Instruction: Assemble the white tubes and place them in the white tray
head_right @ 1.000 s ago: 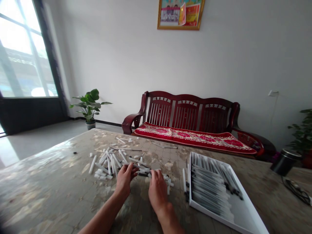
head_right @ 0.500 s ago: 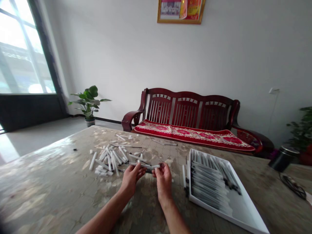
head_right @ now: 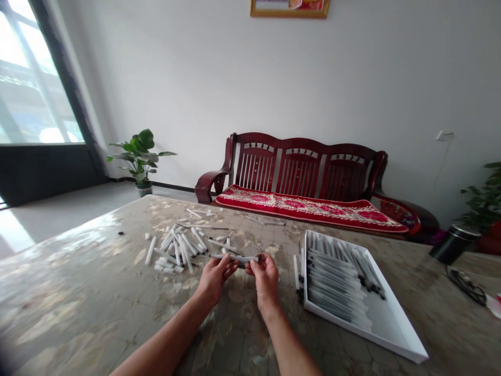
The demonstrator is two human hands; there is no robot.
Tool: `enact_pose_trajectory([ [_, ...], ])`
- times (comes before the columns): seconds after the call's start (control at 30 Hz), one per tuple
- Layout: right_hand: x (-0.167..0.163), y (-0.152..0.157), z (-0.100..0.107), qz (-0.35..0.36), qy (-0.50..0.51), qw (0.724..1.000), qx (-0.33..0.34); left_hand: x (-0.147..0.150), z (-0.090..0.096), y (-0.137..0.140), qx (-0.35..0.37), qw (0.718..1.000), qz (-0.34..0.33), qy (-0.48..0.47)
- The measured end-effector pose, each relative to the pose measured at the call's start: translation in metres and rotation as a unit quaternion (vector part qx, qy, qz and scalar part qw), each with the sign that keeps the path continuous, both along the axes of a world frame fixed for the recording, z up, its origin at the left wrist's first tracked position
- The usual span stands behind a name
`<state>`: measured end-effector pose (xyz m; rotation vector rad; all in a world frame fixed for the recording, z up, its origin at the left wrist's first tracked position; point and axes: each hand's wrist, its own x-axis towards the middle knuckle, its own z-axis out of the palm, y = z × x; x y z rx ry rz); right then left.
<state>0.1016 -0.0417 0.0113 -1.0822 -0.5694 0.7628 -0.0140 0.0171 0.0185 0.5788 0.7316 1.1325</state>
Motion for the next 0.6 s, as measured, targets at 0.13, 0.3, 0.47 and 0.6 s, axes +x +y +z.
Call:
enact_pose_trajectory([
  [0.13,0.002,-0.003,0.003,0.003,0.009,1.000,-0.006,0.002,-0.003,-0.001,0.016,1.000,-0.022,-0.005],
  [0.3,0.000,-0.004,0.006,0.002,0.005,1.000,-0.007,0.003,-0.008,-0.002,0.018,0.999,-0.039,-0.004],
  [0.47,-0.004,-0.008,0.013,-0.005,0.063,0.997,-0.032,0.000,-0.006,-0.004,0.112,0.993,-0.029,-0.001],
  [0.6,-0.001,-0.012,0.019,0.041,0.156,0.984,-0.071,-0.003,0.000,-0.008,0.193,0.981,-0.027,0.023],
])
